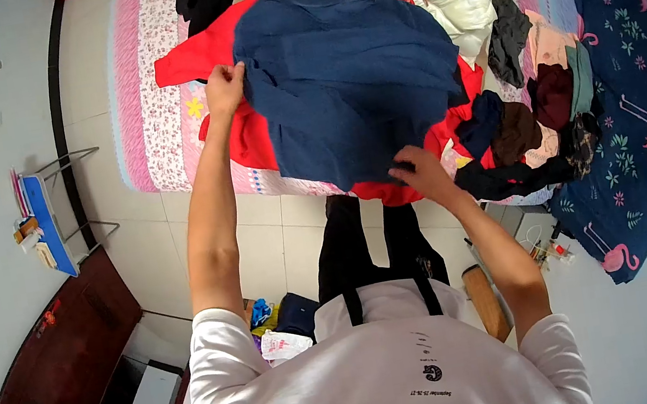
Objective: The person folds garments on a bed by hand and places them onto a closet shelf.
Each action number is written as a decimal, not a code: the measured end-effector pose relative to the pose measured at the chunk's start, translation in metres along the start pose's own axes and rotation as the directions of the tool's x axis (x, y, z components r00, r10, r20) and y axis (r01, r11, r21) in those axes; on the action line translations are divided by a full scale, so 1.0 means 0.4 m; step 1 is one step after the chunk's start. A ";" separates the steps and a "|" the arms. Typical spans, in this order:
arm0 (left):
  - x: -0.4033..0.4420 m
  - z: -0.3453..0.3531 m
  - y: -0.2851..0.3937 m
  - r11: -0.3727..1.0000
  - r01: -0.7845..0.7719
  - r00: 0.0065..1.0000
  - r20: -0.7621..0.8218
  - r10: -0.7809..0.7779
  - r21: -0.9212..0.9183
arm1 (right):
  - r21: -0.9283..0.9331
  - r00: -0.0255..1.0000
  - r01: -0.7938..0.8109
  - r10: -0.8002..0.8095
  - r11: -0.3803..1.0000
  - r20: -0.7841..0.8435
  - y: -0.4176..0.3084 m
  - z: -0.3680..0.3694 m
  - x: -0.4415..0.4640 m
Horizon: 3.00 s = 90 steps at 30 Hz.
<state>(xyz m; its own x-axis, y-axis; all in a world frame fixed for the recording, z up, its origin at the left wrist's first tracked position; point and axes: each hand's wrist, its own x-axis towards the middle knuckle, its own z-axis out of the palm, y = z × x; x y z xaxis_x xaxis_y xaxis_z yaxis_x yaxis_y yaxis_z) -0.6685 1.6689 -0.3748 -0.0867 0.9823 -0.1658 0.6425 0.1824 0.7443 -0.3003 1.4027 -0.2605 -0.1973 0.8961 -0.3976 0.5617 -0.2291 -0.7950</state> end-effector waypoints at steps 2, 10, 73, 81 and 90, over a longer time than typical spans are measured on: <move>-0.008 -0.001 0.012 0.998 -0.058 0.998 -0.014 0.059 0.030 | -0.015 0.993 0.078 -0.077 0.997 0.091 -0.026 0.015 -0.018; -0.024 0.001 0.040 0.982 -0.110 0.981 0.178 0.082 0.155 | -0.023 0.983 0.123 -0.119 0.992 0.141 -0.108 0.058 -0.065; -0.279 0.155 -0.011 0.997 0.042 0.998 -0.048 -0.045 -0.059 | -0.600 0.801 0.151 -0.453 0.785 -0.392 -0.082 -0.274 0.547; -0.208 0.077 -0.198 0.817 0.464 0.885 0.136 -0.446 -0.341 | -0.633 0.823 0.045 -0.387 0.773 -0.415 0.024 -0.376 0.608; -0.053 0.066 0.028 0.975 0.065 0.994 -0.076 -0.083 -0.211 | -0.519 0.815 0.047 -0.333 0.853 -0.474 0.191 -0.419 0.521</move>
<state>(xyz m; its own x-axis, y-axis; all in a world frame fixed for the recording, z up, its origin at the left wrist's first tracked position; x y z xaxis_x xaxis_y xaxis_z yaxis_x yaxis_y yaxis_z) -0.6394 1.6489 -0.3799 -0.1971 0.9642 -0.1773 0.4603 0.2507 0.8516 -0.1640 1.6358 -0.3274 0.0328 0.9870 0.1576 0.8874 0.0437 -0.4588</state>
